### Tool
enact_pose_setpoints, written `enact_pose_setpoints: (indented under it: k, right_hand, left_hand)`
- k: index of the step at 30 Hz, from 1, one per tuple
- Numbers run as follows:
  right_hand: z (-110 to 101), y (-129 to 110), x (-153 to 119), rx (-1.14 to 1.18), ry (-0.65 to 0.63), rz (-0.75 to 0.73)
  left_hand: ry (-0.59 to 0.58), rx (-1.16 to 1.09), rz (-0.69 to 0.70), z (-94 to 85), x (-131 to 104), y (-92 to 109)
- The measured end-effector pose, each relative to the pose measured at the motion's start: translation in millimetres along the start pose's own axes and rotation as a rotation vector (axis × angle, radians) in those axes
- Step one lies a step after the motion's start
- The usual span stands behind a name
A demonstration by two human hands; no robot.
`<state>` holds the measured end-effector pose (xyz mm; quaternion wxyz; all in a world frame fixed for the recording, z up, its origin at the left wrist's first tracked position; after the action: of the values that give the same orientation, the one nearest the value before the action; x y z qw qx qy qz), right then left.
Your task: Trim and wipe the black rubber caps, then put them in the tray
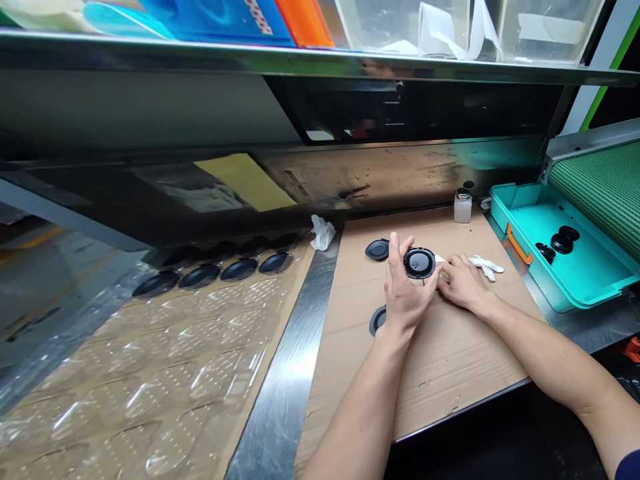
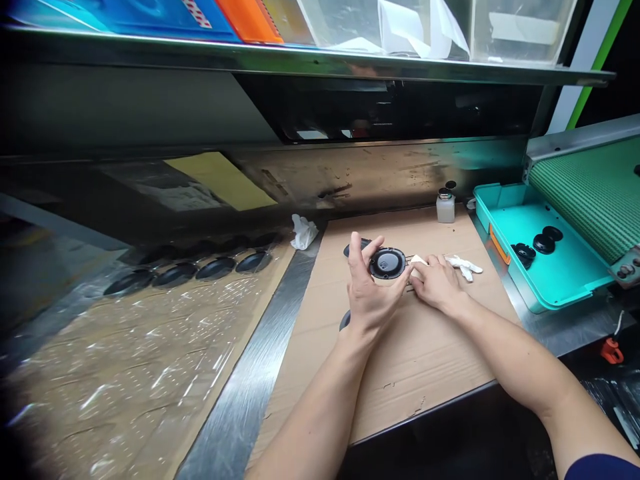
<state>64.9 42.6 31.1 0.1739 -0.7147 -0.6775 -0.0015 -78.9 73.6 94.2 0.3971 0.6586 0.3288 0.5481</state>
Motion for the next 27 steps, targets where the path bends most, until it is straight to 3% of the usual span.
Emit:
enact_pose_setpoints:
  k: [4,7,12,16,21,27]
  right_hand:
    - [-0.6,2.1,0.8,0.0,0.005,0.006]
    - [-0.9,2.4,0.7,-0.005,0.016,0.0]
    - [1.3,3.9,1.0,0.008,0.022,-0.014]
    - [2.7,5.8,1.7,0.018,0.023,-0.014]
    - [2.3,4.5,0.4,0.021,0.008,-0.008]
    - [0.5,3.5,-1.1,0.025,-0.003,-0.004]
  left_hand:
    - [0.007,0.19,0.189,6.7,-2.2,-2.1]
    - [0.017,0.215,0.255,7.5,-1.4,-9.0]
    - [0.105,0.192,0.238,-9.8,10.4,-25.6]
    - [0.165,0.25,0.329,-20.0,13.5,-22.8]
    - [0.114,0.254,0.481,-4.1,0.6,-8.5]
    - [0.087,0.24,0.485,6.0,-5.8,-8.8]
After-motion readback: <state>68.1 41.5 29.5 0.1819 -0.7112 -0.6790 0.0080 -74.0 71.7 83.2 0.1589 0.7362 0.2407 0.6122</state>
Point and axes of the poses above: each hand's wrist, its own x-axis towards the middle knuckle, its own z-axis out of the palm, y = z × x, the point moved 10 cm from there along x, towards the middle knuckle, and after that the axes turned 5 degrees about -z, right-handed, at the moved point
